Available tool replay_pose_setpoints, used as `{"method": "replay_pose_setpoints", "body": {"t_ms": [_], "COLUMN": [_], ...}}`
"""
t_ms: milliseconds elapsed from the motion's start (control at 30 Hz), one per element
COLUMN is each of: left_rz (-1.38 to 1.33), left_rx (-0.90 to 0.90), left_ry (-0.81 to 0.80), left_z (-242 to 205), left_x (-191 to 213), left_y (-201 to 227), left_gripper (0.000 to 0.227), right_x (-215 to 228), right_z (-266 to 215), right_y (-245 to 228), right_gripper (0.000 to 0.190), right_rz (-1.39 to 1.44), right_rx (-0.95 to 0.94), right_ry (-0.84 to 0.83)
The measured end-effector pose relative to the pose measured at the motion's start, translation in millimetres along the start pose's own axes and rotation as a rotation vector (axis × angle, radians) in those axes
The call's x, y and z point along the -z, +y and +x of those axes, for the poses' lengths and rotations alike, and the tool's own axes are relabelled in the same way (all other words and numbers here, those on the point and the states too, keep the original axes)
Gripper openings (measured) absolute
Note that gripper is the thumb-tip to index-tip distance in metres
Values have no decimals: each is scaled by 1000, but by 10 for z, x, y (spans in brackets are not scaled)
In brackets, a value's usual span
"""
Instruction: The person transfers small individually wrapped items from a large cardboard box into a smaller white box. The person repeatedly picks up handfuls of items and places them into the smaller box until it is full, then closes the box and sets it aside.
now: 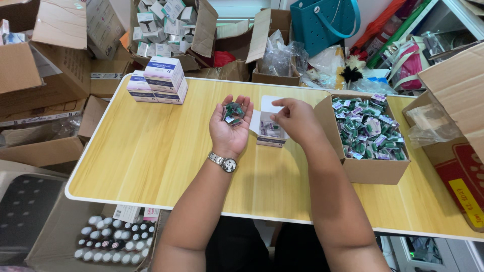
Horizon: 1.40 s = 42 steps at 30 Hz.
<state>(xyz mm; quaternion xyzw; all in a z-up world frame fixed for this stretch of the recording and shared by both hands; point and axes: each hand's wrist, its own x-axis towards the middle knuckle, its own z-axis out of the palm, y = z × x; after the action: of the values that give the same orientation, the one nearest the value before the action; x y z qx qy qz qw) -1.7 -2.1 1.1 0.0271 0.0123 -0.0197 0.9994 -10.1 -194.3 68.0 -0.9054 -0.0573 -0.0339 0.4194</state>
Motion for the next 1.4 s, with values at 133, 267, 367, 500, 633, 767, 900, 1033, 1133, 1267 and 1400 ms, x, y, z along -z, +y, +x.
{"method": "replay_pose_setpoints", "body": {"t_ms": [133,267,367,500,633,767,900,1033,1133,1267,1400], "left_rz": [-7,-12,13,47,110,64,-45,12,-6,2,9], "left_rx": [35,79,82,83,100,128,141,117,133,129,101], "left_ry": [-48,-68,-12,-58,-61,-73,-142,-43,-106,-101,-47], "left_z": [-31,-63,-78,-84,-74,-50,-14,-32,-50,-86,-110], "left_x": [-29,-60,-66,-56,-20,56,77,44,7,-20,-60], "left_y": [-28,-61,-90,-98,-97,-109,-114,-107,-114,-133,-127], "left_gripper": [40,42,41,43,44,43,44,44,45,43,40], "right_x": [-7,-63,-91,-132,-227,-278,-301,-280,-277,-305,-289], "right_z": [-3,-39,-145,-290,-342,-262,-113,-39,-107,-217,-220], "right_y": [-60,-170,-293,-481,-571,-456,-266,-188,-225,-344,-460], "right_gripper": [34,32,18,29,21,15,13,11,15,14,22], "right_rz": [42,-77,-126,23,-156,-35,267,414,193,-74,-28], "right_rx": [55,198,292,606,706,637,372,302,361,484,374], "right_ry": [90,170,294,73,67,59,33,-17,69,147,92]}}
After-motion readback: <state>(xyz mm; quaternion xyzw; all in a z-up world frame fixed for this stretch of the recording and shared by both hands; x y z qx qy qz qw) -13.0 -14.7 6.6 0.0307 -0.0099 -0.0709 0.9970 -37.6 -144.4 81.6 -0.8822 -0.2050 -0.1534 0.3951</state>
